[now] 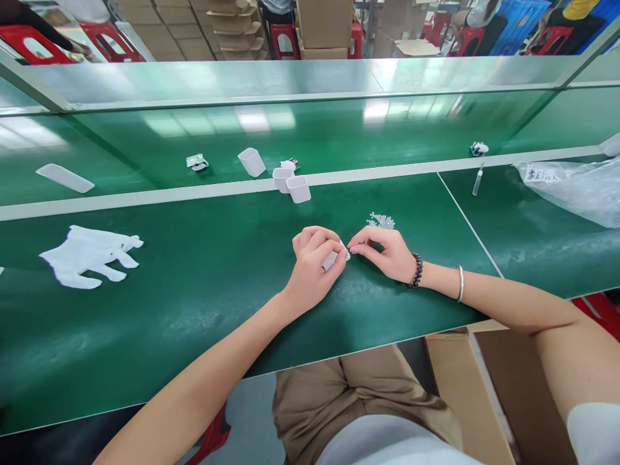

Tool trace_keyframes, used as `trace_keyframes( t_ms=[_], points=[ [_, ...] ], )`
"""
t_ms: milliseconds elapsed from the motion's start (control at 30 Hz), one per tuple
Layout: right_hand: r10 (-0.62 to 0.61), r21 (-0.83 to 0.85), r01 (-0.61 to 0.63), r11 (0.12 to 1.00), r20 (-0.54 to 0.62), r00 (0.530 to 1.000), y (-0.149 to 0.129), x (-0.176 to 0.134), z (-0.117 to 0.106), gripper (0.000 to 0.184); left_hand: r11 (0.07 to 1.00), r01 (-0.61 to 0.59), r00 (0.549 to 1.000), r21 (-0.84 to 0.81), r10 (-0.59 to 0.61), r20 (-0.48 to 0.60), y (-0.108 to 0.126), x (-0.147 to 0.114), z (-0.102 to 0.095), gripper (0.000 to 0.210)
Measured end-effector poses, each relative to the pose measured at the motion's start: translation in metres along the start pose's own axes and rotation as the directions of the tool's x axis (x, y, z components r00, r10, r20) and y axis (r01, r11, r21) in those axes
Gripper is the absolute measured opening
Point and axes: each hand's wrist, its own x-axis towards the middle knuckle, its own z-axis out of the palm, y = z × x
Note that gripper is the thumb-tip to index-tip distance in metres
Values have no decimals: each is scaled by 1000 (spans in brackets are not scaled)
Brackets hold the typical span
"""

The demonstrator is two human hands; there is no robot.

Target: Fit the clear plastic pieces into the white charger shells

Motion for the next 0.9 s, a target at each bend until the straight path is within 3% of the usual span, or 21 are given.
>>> trace_keyframes(
  t_ms=[100,167,300,400,433,467,500,533,567,600,633,667,700,800,900],
  points=[
    [9,-24,-11,1000,-85,996,7,11,-17,13,991,-132,989,31,130,66,3,-6,3,17],
    [59,-50,-69,996,-188,981,20,20,-35,13,954,-299,946,35,291,145,10,-13,9,17],
    [222,-103,-277,955,-369,902,64,32,-71,17,783,-620,750,-50,610,254,36,-35,25,20],
    [305,-132,-382,915,-394,867,96,36,-84,21,609,-781,582,-140,791,191,53,-49,34,13],
    [316,-140,-394,909,-385,867,104,37,-85,22,567,-809,547,-156,822,158,54,-51,35,12],
    [321,-149,-397,906,-372,871,110,38,-85,23,569,-810,556,-144,822,122,51,-49,36,12],
    [324,-159,-398,903,-354,877,114,38,-84,23,615,-782,607,-103,789,96,44,-45,35,14],
    [325,-169,-396,903,-333,885,116,39,-83,24,695,-718,691,-44,719,80,35,-38,33,19],
    [324,-179,-389,904,-310,894,116,39,-81,24,814,-579,815,41,577,46,23,-30,31,26],
    [319,-190,-380,905,-287,903,116,38,-80,24,895,-428,904,122,423,62,10,-21,28,36],
    [312,-201,-369,907,-267,912,115,38,-79,24,951,-261,964,167,249,87,-2,-12,25,42],
    [303,-213,-358,909,-252,919,114,37,-78,25,981,-115,989,159,98,114,-14,-5,21,43],
    [291,-224,-346,911,-243,925,114,36,-77,25,985,-65,991,161,44,130,-24,1,18,39],
    [243,-260,-302,917,-234,941,113,37,-77,25,988,8,987,153,-32,157,-40,6,14,31],
    [162,-322,-228,919,-219,962,108,36,-75,26,992,63,987,113,-79,139,-44,5,18,43]
  ],
)
